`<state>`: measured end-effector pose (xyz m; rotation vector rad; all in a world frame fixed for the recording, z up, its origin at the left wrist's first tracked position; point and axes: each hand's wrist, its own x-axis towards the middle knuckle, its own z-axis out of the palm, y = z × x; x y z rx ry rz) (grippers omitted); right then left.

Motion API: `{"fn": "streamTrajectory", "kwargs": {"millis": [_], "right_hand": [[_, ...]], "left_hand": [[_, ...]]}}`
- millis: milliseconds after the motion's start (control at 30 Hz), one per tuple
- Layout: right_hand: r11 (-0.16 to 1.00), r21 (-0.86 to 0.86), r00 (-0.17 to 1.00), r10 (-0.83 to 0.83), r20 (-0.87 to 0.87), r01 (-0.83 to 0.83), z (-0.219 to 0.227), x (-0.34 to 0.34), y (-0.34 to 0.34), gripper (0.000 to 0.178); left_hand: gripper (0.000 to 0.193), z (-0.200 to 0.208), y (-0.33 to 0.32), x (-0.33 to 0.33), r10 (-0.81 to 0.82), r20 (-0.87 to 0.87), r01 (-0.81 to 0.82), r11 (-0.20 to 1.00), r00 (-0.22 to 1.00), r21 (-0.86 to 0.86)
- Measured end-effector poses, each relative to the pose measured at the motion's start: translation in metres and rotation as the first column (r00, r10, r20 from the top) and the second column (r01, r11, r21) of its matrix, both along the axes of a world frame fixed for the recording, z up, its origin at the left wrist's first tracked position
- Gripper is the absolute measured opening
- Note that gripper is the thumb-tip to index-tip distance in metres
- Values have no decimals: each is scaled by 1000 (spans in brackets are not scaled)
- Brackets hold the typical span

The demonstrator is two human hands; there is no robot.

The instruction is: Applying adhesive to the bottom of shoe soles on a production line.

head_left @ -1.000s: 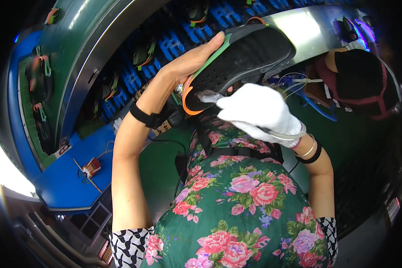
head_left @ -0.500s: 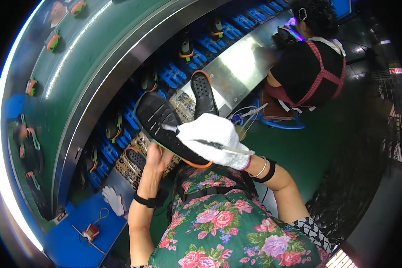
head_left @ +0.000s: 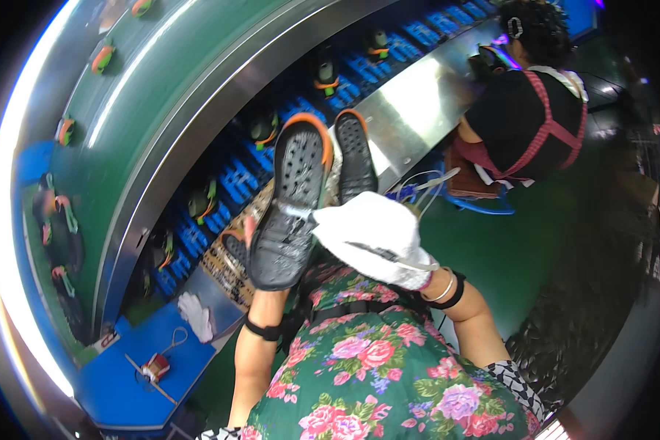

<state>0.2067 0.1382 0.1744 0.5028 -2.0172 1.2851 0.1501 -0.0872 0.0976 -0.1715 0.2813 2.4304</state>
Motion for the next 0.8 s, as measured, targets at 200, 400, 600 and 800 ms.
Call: {"fn": "streamTrajectory", "kwargs": {"millis": [200,400,600,800], "right_hand": [[992,123,998,-2,69,-7,9,-4,9,28],[984,178,999,23,43,-31,28,-12,2,36],[991,132,1000,-6,30,2,28,-24,-15,35],[998,-46,997,55,62,-53,15,-23,-11,32]], "left_hand": [[100,5,24,10,-91,10,91,994,996,60],[99,33,49,12,-126,86,117,988,988,99],[76,9,32,19,-91,-26,70,896,996,-437],[75,6,34,9,-80,-22,82,990,997,115]]}}
